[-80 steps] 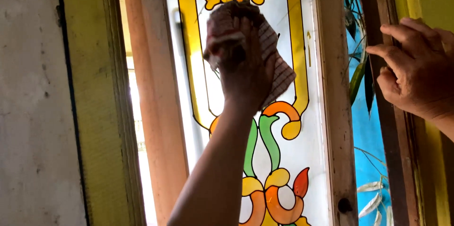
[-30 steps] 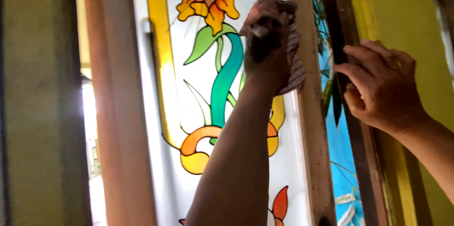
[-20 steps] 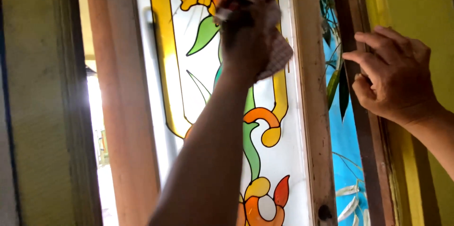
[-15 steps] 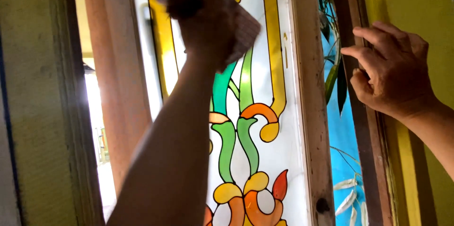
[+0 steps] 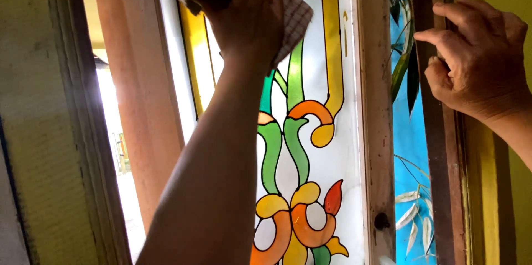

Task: Cleaning a stained glass window using a cloth and a spray bottle.

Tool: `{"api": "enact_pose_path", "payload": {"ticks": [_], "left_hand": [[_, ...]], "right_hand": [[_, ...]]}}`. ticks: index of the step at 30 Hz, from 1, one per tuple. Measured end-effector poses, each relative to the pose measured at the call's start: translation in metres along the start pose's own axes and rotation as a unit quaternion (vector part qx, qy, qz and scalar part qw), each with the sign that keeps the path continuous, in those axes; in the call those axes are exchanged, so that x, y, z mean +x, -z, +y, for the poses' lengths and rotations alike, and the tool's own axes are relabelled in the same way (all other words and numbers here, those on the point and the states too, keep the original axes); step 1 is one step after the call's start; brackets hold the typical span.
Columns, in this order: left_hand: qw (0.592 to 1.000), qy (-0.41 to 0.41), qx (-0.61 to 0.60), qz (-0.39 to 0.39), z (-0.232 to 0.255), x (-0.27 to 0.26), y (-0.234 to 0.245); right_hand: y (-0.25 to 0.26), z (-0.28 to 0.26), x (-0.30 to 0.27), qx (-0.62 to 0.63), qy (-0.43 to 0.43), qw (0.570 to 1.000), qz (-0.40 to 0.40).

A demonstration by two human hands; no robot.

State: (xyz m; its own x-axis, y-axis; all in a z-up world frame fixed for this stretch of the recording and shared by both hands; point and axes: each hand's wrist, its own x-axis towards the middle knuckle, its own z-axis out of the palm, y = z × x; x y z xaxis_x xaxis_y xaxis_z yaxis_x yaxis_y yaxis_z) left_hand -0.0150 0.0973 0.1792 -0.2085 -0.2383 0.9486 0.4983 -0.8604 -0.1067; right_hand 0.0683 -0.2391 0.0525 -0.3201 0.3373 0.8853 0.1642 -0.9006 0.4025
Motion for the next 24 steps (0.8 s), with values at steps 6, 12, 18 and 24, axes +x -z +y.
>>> {"api": "enact_pose_path", "payload": {"ticks": [6,12,18,24], "left_hand": [[0.909,0.083,-0.408,0.025,0.04,-0.042,0.026],[0.938,-0.01,-0.335,-0.086,0.103,-0.094,0.023],[0.966,-0.056,-0.226,-0.111,0.156,-0.139,-0.031],[0.97,-0.105,-0.216,-0.037,0.093,-0.099,-0.002]], "right_hand": [[0.007,-0.003,0.007,-0.05,0.011,0.999,0.006],[0.016,-0.01,0.012,-0.044,0.002,0.999,-0.015],[0.012,-0.006,0.01,-0.05,0.008,0.999,-0.021],[0.003,0.003,0.001,-0.059,0.018,0.998,-0.026]]}}
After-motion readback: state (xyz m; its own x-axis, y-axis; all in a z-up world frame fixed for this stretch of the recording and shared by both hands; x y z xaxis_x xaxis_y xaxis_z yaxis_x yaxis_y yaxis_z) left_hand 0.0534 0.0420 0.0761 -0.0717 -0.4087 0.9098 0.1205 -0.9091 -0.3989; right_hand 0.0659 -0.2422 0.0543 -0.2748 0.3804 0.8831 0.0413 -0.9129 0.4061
